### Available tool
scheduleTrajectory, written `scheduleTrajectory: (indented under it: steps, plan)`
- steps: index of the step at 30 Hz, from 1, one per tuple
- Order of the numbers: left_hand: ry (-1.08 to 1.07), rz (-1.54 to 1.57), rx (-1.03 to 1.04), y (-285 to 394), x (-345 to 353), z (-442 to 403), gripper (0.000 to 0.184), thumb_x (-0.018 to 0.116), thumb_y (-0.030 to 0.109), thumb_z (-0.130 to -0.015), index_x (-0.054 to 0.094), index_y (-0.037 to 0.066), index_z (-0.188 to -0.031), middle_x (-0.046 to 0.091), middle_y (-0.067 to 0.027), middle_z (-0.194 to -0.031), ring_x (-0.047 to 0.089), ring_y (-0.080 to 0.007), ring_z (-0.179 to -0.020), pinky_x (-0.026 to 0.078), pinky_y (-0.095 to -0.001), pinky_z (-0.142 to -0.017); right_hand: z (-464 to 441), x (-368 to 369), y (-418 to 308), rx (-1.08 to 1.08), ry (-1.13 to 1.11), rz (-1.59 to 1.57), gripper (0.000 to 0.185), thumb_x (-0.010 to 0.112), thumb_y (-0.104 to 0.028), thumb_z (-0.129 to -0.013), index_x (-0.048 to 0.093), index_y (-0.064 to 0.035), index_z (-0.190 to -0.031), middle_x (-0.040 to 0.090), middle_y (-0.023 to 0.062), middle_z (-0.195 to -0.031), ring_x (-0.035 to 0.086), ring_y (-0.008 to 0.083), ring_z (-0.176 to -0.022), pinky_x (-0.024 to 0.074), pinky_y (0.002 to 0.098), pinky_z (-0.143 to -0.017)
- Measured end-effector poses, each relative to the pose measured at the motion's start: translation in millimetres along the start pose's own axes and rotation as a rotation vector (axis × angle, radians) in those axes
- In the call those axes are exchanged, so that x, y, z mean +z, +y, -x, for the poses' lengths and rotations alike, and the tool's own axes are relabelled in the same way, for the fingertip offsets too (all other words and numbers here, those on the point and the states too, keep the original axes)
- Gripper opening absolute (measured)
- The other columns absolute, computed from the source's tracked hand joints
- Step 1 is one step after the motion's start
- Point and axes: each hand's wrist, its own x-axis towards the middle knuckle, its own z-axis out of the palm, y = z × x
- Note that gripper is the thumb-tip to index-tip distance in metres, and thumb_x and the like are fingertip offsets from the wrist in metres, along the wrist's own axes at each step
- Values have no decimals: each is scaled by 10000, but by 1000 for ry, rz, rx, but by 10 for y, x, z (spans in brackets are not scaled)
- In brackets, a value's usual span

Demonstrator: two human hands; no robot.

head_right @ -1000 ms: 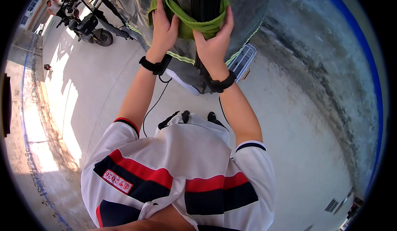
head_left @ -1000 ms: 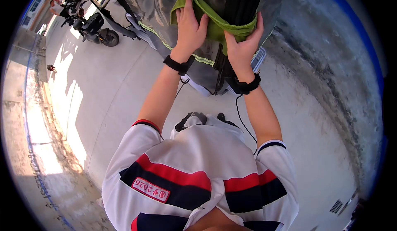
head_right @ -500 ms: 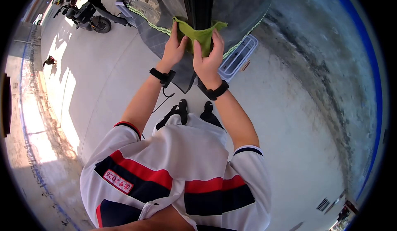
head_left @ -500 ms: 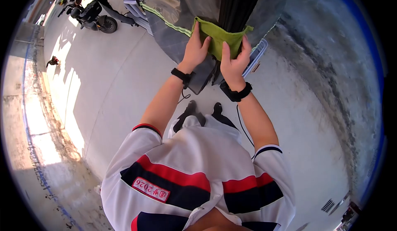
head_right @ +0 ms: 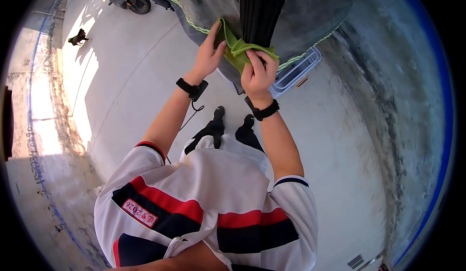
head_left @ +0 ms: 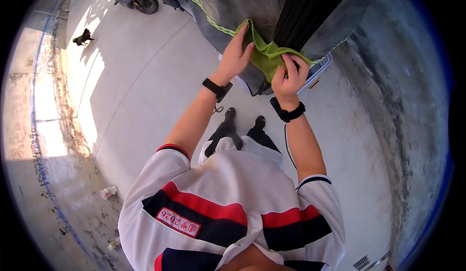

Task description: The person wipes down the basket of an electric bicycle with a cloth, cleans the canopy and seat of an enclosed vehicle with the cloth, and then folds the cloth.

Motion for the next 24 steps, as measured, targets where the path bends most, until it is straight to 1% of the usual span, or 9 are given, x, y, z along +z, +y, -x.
scheduleTrajectory:
  steps: [4, 7, 10, 13, 16, 17, 19, 22, 24]
  plan:
    - [83, -2, 113, 209, -107, -159, 596, 553, 116, -956, 310, 9, -1490, 476, -253, -1412, 458, -384, -1318, 378, -390, -1081, -65, -27, -48, -5, 13, -34, 326, 656, 80, -776, 709, -21, -1081, 574, 109, -979, 558, 270, -855, 468, 343, -732]
    - [64, 9, 191, 511, -164, -231, 592, 548, 97, -952, 317, 12, -1490, 543, -236, -1304, 531, -377, -1189, 412, -396, -1020, -41, -37, -26, 12, 28, -32, 364, 664, 72, -785, 695, -16, -1137, 552, 118, -963, 547, 262, -838, 464, 334, -724]
    - [-35, 42, 221, 707, -214, -262, 570, 497, 84, -987, 279, 13, -1509, 427, -234, -1479, 418, -343, -1378, 326, -373, -1119, -53, -42, -9, 18, 38, -28, 384, 661, 55, -804, 673, -3, -1183, 545, 125, -960, 542, 265, -836, 461, 337, -724]
    - [-32, 31, 217, 796, -247, -249, 573, 501, 88, -985, 279, 10, -1508, 431, -235, -1474, 418, -343, -1377, 325, -375, -1120, -143, -88, 2, 4, 65, 10, 379, 651, 42, -815, 659, 20, -1194, 547, 129, -968, 541, 270, -842, 461, 344, -725]
    - [-20, 47, 220, 867, -350, -195, 578, 507, 94, -981, 283, 10, -1507, 431, -234, -1474, 402, -344, -1391, 311, -378, -1132, -292, -86, -54, 23, 117, 29, 393, 625, 27, -849, 618, 43, -1241, 546, 147, -988, 547, 285, -879, 472, 351, -770]
    - [7, 36, 247, 883, -366, -176, 583, 512, 105, -980, 283, 14, -1509, 456, -231, -1448, 443, -335, -1349, 335, -371, -1109, -340, -90, -76, 27, 140, 31, 398, 621, 24, -855, 610, 45, -1252, 545, 151, -991, 548, 288, -887, 474, 352, -783]
    - [60, 16, 303, 895, -350, -159, 592, 521, 127, -980, 283, 21, -1511, 506, -225, -1397, 524, -316, -1264, 382, -358, -1064, -420, -89, -121, 62, 91, -4, 371, 577, -6, -908, 579, 59, -1274, 565, 196, -1107, 569, 338, -994, 477, 384, -868]
    - [13, 55, 209, 919, -266, -159, 589, 521, 164, -985, 292, 31, -1511, 573, -208, -1296, 597, -270, -1059, 440, -330, -959, -448, -39, -66, 101, -14, -78, 359, 526, -56, -958, 539, 92, -1285, 566, 249, -1262, 570, 400, -1124, 456, 429, -958]
    - [-73, 129, 144, 935, -180, -137, 574, 530, 138, -972, 317, 10, -1490, 552, -248, -1316, 558, -354, -1166, 424, -369, -1002, -365, 10, -21, 167, -6, -103, 362, 526, -69, -961, 533, 103, -1281, 574, 263, -1252, 573, 409, -1124, 452, 434, -968]
